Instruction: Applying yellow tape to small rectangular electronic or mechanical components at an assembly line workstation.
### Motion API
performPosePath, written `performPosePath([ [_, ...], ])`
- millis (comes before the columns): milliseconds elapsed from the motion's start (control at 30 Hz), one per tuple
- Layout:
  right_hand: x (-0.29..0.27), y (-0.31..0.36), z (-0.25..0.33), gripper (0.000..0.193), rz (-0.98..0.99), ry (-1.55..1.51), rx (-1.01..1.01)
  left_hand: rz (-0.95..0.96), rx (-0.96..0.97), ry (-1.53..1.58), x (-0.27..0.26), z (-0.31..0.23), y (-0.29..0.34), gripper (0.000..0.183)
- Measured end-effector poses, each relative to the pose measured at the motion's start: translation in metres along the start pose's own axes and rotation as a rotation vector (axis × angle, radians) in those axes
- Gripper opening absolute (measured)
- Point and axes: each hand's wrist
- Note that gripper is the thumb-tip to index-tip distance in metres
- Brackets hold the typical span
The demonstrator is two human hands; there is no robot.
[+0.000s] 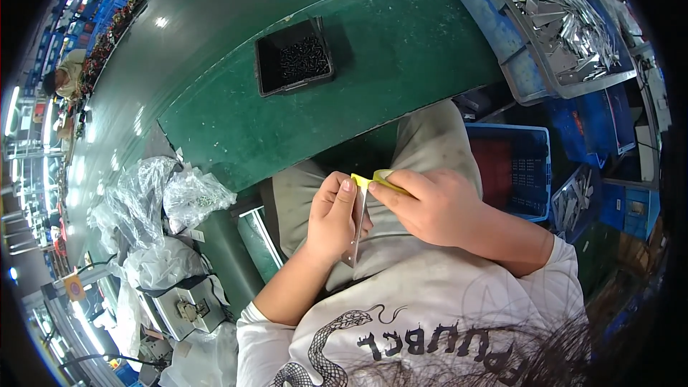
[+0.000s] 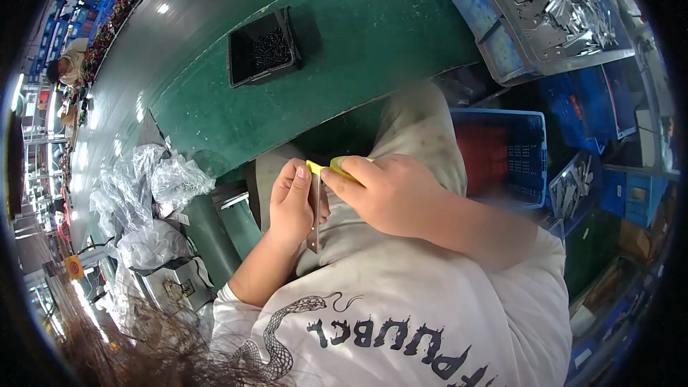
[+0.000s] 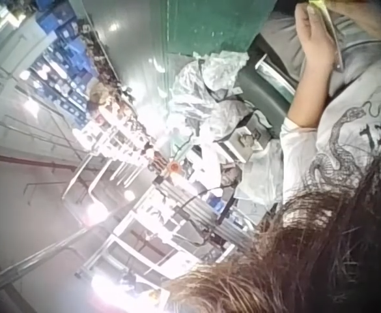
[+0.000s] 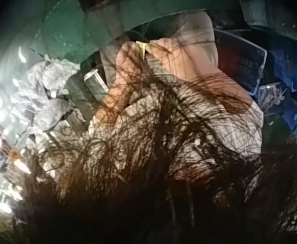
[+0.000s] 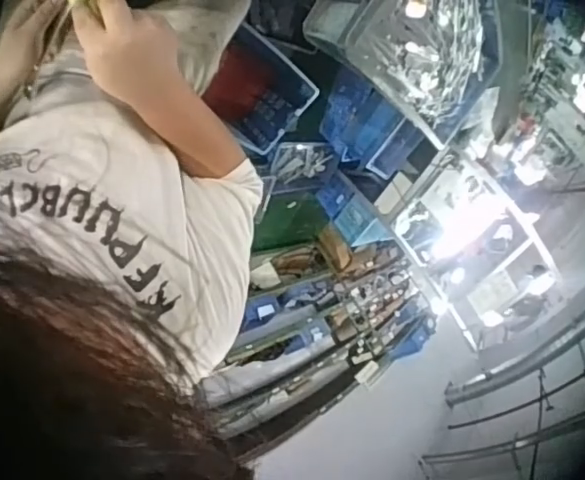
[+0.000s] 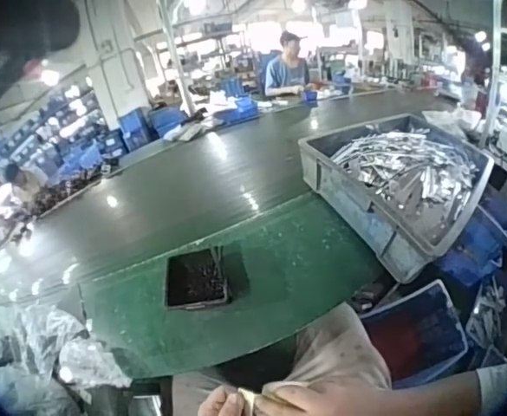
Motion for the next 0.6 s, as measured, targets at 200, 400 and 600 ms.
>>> performPosePath([
  [200,0.001,-0.002,0.003,0.038,0.006,-0.039,-0.002,0.257,0.142,0.259,-0.012,0.016,-0.003,0.017],
  [400,0.001,-0.005,0.001,0.036,-0.001,-0.001,0.0,0.153,0.054,-0.105,0.001,0.004,0.002,0.023],
  [600,0.0,-0.013,0.004,0.037,0.062,0.074,-0.026,0.062,0.003,0.011,-0.009,0.008,0.0,0.023],
])
Point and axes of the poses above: each hand's wrist, its own y-axis away from the middle knuckle, its own x-axis out of the palm, z = x × y, and after that the axes turned 11 degrees about x, right-handed
